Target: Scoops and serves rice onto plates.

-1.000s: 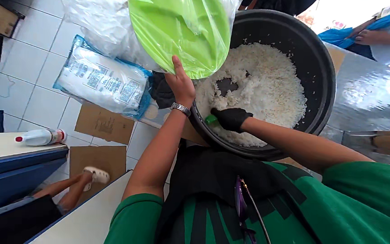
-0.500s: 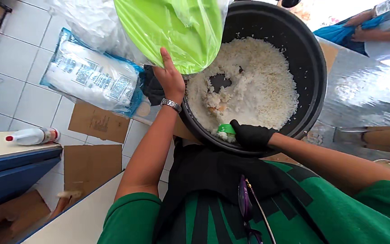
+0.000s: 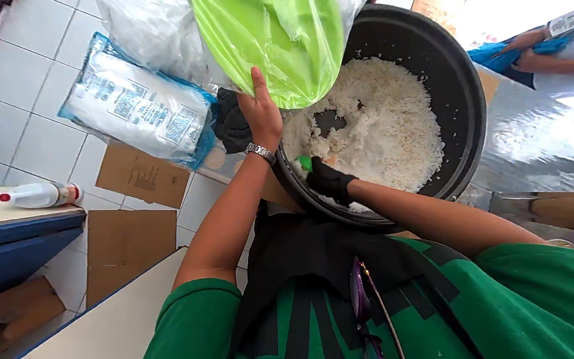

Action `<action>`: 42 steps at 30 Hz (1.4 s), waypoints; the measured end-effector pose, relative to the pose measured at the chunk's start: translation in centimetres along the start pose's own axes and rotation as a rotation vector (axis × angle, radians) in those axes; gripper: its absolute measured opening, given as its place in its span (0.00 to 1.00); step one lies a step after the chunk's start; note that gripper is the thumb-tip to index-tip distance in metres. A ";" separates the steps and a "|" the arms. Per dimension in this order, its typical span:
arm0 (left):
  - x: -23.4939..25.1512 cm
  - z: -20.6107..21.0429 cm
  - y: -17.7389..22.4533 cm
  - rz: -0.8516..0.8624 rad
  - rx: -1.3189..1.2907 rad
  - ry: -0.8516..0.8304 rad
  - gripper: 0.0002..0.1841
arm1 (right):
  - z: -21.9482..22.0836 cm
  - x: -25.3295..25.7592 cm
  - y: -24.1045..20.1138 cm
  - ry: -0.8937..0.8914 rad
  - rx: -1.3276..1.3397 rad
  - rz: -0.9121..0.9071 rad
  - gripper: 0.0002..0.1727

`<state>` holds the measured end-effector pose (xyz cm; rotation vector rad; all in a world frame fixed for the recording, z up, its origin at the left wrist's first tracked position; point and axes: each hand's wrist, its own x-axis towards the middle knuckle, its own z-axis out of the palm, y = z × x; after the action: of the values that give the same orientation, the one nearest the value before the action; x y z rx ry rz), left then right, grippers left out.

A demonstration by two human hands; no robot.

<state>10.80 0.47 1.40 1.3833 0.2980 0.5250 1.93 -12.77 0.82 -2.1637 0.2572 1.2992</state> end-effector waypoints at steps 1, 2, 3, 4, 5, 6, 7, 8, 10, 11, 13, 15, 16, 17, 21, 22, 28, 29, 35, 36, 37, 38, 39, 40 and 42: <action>0.0 0.0 -0.1 0.000 -0.007 -0.007 0.22 | -0.5 0.7 0.3 0.029 0.047 -0.035 0.25; 0.1 -0.1 -0.2 0.000 -0.014 -0.011 0.22 | -1.2 1.2 0.5 0.070 0.070 -0.088 0.23; 0.1 -0.2 -0.2 -0.001 -0.019 -0.014 0.22 | -2.1 1.3 0.5 0.097 0.050 -0.135 0.24; 0.1 -0.2 -0.2 -0.001 -0.019 -0.016 0.22 | -2.7 1.4 0.4 0.117 -0.016 -0.152 0.27; 0.0 -0.3 -0.2 -0.004 -0.012 -0.019 0.23 | -2.7 1.7 0.6 0.136 -0.141 -0.163 0.30; 0.0 -0.3 -0.2 -0.003 -0.005 -0.025 0.23 | -2.4 2.0 0.9 0.146 -0.304 -0.169 0.34; 0.0 -0.2 -0.2 0.002 -0.001 -0.027 0.23 | -2.0 1.9 1.1 0.132 -0.457 -0.168 0.37; 0.1 -0.2 -0.2 0.006 0.004 -0.030 0.23 | -1.5 1.5 1.3 0.108 -0.577 -0.158 0.40; 0.1 -0.3 -0.2 0.006 0.011 -0.030 0.23 | -1.1 0.1 1.7 0.035 -0.723 -0.112 0.41; 0.1 -0.4 -0.2 -0.004 0.015 -0.030 0.24 | -1.1 -0.6 2.2 0.001 -0.747 -0.086 0.39; 0.2 -0.4 -0.2 -0.017 0.028 -0.036 0.24 | -1.1 -1.8 3.6 -0.053 -0.751 -0.044 0.32; 0.0 -0.3 -0.1 -0.023 0.037 -0.039 0.24 | -1.1 -2.7 4.4 -0.075 -0.717 -0.022 0.29; -0.1 -0.3 -0.1 -0.017 0.040 -0.033 0.24 | -1.1 -3.0 4.6 -0.083 -0.683 -0.011 0.28; -0.2 -0.3 0.0 -0.010 0.043 -0.033 0.24 | -1.0 -3.3 4.6 -0.085 -0.640 -0.007 0.27; -0.3 -0.4 0.1 0.012 0.025 -0.027 0.24 | -0.7 -5.0 3.5 -0.080 -0.442 -0.001 0.29; -0.4 -0.4 0.1 0.007 0.024 -0.034 0.24 | -0.4 -5.1 3.4 -0.068 -0.388 -0.014 0.29; -0.2 -0.5 -0.2 -0.008 -0.012 -0.064 0.24 | 0.8 -1.5 1.6 0.076 -0.011 -0.034 0.30; -0.2 -0.5 -0.2 -0.005 -0.026 -0.071 0.25 | 0.5 -1.0 1.5 0.081 0.120 -0.033 0.26; -0.1 -1.3 0.3 -0.085 -0.088 -0.113 0.28 | -3.6 -4.1 3.8 -0.053 1.008 -0.234 0.13; -0.1 -1.5 0.3 -0.105 -0.095 -0.130 0.28 | -4.6 -5.5 4.0 -0.027 1.038 -0.277 0.16; 0.0 -1.7 0.3 -0.126 -0.102 -0.145 0.26 | -5.5 -7.0 3.7 0.022 1.062 -0.307 0.17; 0.0 -1.9 0.3 -0.155 -0.100 -0.166 0.25 | -6.4 -8.3 3.2 0.090 1.077 -0.333 0.18; -0.2 -2.3 0.6 -0.194 -0.087 -0.201 0.24 | -7.3 -9.4 2.4 0.165 1.072 -0.374 0.17; -0.5 -2.8 1.0 -0.241 -0.059 -0.254 0.25 | -8.0 -10.2 1.5 0.241 1.058 -0.420 0.15; -1.6 -3.8 1.9 -0.327 -0.025 -0.377 0.25 | -9.1 -10.9 -0.5 0.340 1.041 -0.543 0.11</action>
<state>7.21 3.07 2.42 1.3449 0.2027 -0.0052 3.38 -19.15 13.48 -1.3634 0.3460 0.3214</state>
